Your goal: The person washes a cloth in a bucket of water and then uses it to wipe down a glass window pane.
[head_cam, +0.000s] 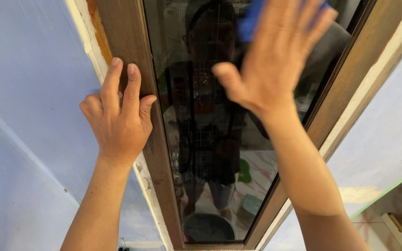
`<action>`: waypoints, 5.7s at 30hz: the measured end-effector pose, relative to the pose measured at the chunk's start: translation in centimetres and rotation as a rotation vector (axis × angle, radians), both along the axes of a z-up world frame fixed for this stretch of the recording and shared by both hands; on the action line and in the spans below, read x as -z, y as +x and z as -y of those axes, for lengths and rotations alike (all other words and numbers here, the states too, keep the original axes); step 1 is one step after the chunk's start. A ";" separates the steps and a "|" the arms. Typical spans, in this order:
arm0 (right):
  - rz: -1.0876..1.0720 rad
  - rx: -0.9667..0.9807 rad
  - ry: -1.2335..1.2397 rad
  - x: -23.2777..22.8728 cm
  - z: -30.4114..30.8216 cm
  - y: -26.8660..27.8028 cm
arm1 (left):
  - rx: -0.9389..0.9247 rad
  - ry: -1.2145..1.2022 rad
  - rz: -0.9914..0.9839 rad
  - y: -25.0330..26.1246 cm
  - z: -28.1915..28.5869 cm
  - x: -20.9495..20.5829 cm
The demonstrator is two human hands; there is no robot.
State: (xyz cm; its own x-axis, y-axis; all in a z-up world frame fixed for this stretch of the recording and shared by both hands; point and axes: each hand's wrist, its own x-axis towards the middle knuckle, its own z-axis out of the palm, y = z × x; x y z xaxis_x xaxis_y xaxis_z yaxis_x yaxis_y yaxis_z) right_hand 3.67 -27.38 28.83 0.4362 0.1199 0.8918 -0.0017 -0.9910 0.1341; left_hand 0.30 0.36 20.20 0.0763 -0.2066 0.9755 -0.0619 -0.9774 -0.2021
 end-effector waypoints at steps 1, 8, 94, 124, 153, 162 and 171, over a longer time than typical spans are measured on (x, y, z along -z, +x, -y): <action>-0.278 0.118 -0.061 -0.2 -1.6 -0.3 | 0.006 -0.003 -0.002 0.2 -0.1 0.3; 0.001 -0.450 -0.431 9.7 -2.7 -0.9 | 0.039 -0.015 0.037 0.9 -0.3 0.9; 0.094 -0.546 -0.818 27.3 -5.7 -1.1 | 0.086 -0.013 0.051 0.7 -0.4 0.8; -1.603 -0.978 2.179 43.7 3.6 -16.7 | 0.817 -1.704 -1.262 -17.7 12.6 39.9; -1.461 -1.080 1.764 56.1 7.0 -25.5 | 1.111 -2.199 -1.237 -28.5 13.8 39.0; -1.122 -0.973 1.458 49.2 5.8 -25.1 | 1.150 -2.037 -1.202 -26.3 15.1 38.6; -1.189 -0.996 1.873 51.1 9.0 -19.7 | 0.971 -2.034 -1.075 -23.5 14.9 34.6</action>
State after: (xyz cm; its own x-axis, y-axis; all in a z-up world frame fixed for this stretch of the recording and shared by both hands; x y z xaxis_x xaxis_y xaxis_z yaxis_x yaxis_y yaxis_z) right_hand -16.02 -36.40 -22.25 0.9504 0.2310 -0.2083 -0.2754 0.3134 -0.9088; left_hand -23.19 -14.54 -14.40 0.9204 0.2140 -0.3272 0.1963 0.4708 0.8601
